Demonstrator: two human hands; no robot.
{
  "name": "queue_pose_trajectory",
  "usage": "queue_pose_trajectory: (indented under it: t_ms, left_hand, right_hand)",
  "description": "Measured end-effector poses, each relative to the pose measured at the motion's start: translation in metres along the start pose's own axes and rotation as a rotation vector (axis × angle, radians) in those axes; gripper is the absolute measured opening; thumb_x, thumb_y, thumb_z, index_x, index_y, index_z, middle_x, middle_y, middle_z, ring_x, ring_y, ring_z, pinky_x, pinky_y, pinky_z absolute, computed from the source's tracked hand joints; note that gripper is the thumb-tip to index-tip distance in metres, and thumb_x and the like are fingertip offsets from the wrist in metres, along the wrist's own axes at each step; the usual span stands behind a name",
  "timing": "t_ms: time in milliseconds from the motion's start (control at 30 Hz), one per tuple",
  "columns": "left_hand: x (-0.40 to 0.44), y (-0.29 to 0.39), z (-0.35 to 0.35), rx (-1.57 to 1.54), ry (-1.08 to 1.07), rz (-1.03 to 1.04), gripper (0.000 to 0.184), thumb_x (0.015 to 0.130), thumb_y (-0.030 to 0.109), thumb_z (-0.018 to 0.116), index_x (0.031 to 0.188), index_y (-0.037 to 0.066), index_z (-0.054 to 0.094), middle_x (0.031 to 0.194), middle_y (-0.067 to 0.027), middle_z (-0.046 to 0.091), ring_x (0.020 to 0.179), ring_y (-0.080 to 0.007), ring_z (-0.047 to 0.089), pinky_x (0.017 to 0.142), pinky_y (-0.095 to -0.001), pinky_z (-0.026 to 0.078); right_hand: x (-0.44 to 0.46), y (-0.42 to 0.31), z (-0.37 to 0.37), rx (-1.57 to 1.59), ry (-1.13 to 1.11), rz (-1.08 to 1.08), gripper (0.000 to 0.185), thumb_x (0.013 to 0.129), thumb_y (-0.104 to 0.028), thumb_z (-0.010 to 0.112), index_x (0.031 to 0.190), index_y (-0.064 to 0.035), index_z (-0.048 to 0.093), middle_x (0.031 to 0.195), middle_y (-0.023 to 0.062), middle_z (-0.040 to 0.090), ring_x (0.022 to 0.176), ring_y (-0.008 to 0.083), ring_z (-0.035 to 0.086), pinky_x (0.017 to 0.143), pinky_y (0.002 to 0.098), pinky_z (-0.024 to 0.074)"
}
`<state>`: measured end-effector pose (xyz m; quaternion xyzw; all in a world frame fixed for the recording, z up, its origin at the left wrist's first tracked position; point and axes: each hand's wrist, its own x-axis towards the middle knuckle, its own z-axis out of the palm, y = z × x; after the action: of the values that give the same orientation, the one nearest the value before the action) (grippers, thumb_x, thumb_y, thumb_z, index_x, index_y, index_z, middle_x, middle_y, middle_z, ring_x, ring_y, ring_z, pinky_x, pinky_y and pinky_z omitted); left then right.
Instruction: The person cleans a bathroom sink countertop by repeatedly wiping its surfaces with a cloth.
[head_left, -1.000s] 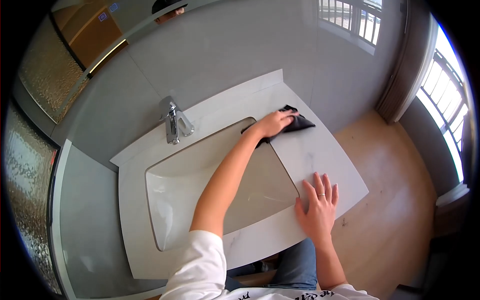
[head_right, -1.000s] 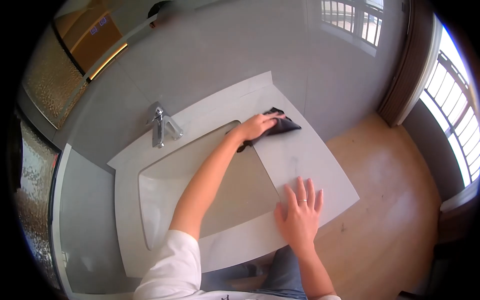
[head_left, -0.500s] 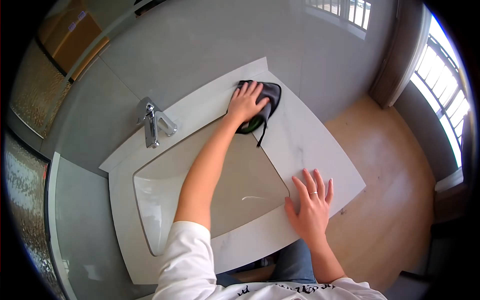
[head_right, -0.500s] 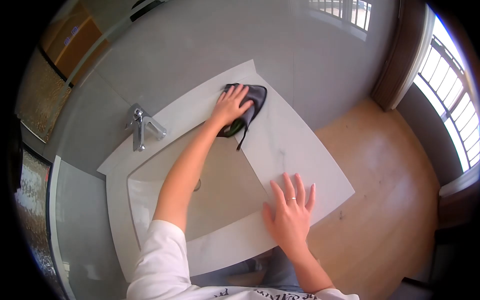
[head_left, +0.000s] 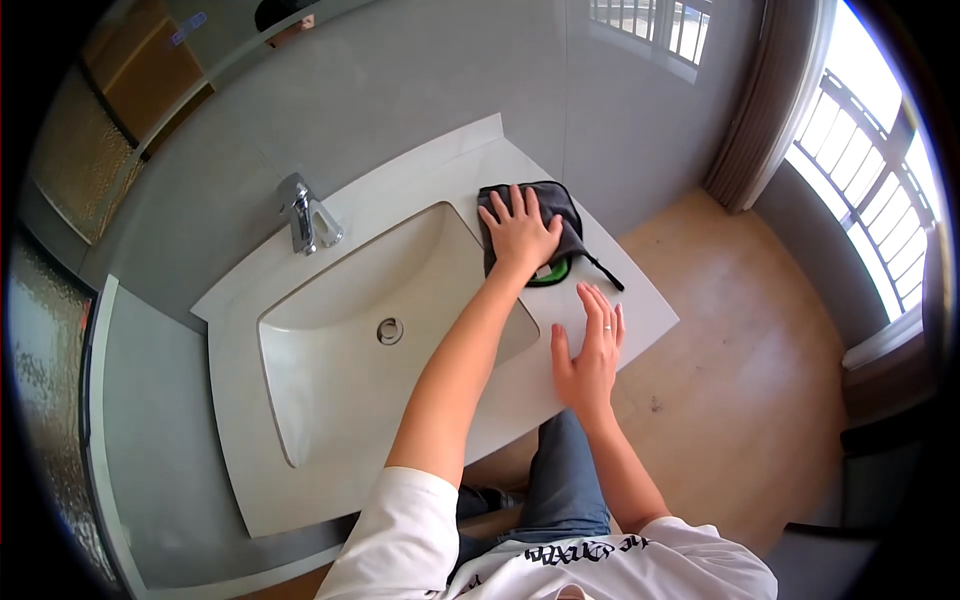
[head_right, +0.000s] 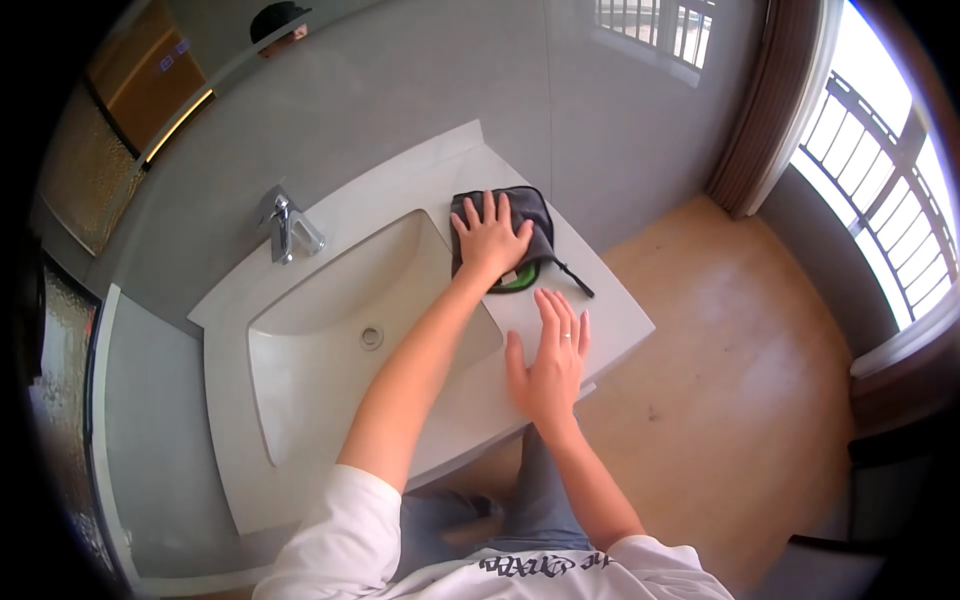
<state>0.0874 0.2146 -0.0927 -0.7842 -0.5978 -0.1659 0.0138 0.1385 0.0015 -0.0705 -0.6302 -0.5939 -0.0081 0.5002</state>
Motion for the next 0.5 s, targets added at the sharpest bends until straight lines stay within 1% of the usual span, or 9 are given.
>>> queue_pose_trajectory:
  t_ms: [67, 133, 200, 267, 333, 367, 400, 433, 500]
  left_hand:
    - [-0.029, 0.017, -0.005, -0.016, -0.005, 0.078, 0.074, 0.092, 0.055, 0.045, 0.148, 0.007, 0.036, 0.156, -0.0165, 0.029, 0.143, -0.0455, 0.022, 0.114, -0.0637, 0.012]
    - [-0.063, 0.031, -0.009, -0.026, 0.01, 0.176, 0.075, 0.092, 0.055, 0.046, 0.148, 0.006, 0.037, 0.156, -0.0169, 0.029, 0.143, -0.0454, 0.022, 0.113, -0.0642, 0.014]
    - [-0.098, 0.038, -0.013, -0.07, 0.017, 0.284, 0.076, 0.091, 0.055, 0.048, 0.147, 0.005, 0.037, 0.155, -0.0175, 0.03, 0.142, -0.0452, 0.023, 0.113, -0.0646, 0.015]
    - [-0.133, 0.039, -0.027, -0.1, 0.012, 0.389, 0.076, 0.09, 0.054, 0.051, 0.147, 0.005, 0.037, 0.155, -0.0184, 0.03, 0.142, -0.0453, 0.025, 0.113, -0.0639, 0.016]
    - [-0.159, 0.039, -0.037, -0.096, 0.016, 0.43, 0.076, 0.091, 0.052, 0.053, 0.147, 0.005, 0.037, 0.155, -0.0186, 0.031, 0.141, -0.0462, 0.026, 0.111, -0.0646, 0.021]
    - [-0.168, 0.04, -0.041, -0.089, 0.011, 0.426, 0.076, 0.091, 0.052, 0.052, 0.148, 0.004, 0.035, 0.155, -0.0189, 0.03, 0.141, -0.0461, 0.026, 0.112, -0.0643, 0.021]
    - [-0.173, 0.042, -0.042, -0.09, 0.011, 0.422, 0.076, 0.091, 0.052, 0.052, 0.148, 0.004, 0.035, 0.155, -0.0189, 0.03, 0.141, -0.0461, 0.026, 0.112, -0.0643, 0.021]
    - [-0.176, 0.043, -0.043, -0.087, 0.014, 0.408, 0.076, 0.092, 0.051, 0.052, 0.148, 0.004, 0.034, 0.155, -0.0191, 0.03, 0.141, -0.0461, 0.026, 0.112, -0.0641, 0.021]
    - [-0.174, 0.044, -0.046, -0.098, 0.018, 0.39, 0.074, 0.093, 0.05, 0.051, 0.147, 0.002, 0.036, 0.154, -0.0201, 0.03, 0.141, -0.046, 0.026, 0.112, -0.0623, 0.022]
  right_hand:
    - [-0.005, 0.008, -0.004, 0.071, 0.045, -0.011, 0.047, 0.082, -0.007, 0.063, 0.128, -0.0017, 0.053, 0.128, 0.0137, 0.058, 0.126, 0.032, 0.051, 0.111, 0.0487, 0.0301]
    - [-0.009, 0.023, -0.01, 0.634, 0.09, 0.145, 0.038, 0.087, 0.001, 0.052, 0.125, 0.0025, 0.054, 0.126, 0.0136, 0.06, 0.123, 0.0243, 0.053, 0.109, 0.0392, 0.0344]
    - [-0.007, 0.031, -0.016, 0.663, 0.213, 0.173, 0.029, 0.091, 0.005, 0.045, 0.116, 0.0026, 0.06, 0.119, 0.0113, 0.063, 0.11, 0.016, 0.058, 0.097, 0.0298, 0.0439]
    - [0.001, 0.052, -0.031, 0.54, 0.249, 0.101, 0.027, 0.086, 0.007, 0.051, 0.11, 0.0025, 0.061, 0.112, 0.0133, 0.065, 0.108, 0.0228, 0.061, 0.095, 0.0332, 0.0456]
    - [0.021, 0.058, -0.052, 0.491, 0.239, 0.122, 0.023, 0.087, 0.005, 0.051, 0.107, 0.0014, 0.062, 0.109, 0.012, 0.066, 0.107, 0.023, 0.061, 0.095, 0.0345, 0.0455]
    - [0.032, 0.068, -0.061, 0.326, 0.148, 0.108, 0.024, 0.09, -0.003, 0.053, 0.112, -0.0006, 0.062, 0.114, 0.0136, 0.065, 0.111, 0.0281, 0.06, 0.097, 0.038, 0.0447]
    - [0.041, 0.08, -0.064, 0.326, 0.144, 0.106, 0.024, 0.09, -0.003, 0.053, 0.112, -0.0006, 0.062, 0.114, 0.0136, 0.065, 0.111, 0.0281, 0.06, 0.097, 0.038, 0.0447]
    - [0.048, 0.093, -0.063, 0.143, 0.052, 0.107, 0.026, 0.091, -0.007, 0.055, 0.116, -0.0018, 0.06, 0.118, 0.0147, 0.064, 0.113, 0.0311, 0.059, 0.099, 0.0399, 0.0439]
    - [0.058, 0.11, -0.058, -0.068, -0.098, 0.155, 0.038, 0.093, -0.019, 0.058, 0.127, -0.0039, 0.055, 0.128, 0.0178, 0.059, 0.12, 0.0374, 0.054, 0.102, 0.0438, 0.0415]
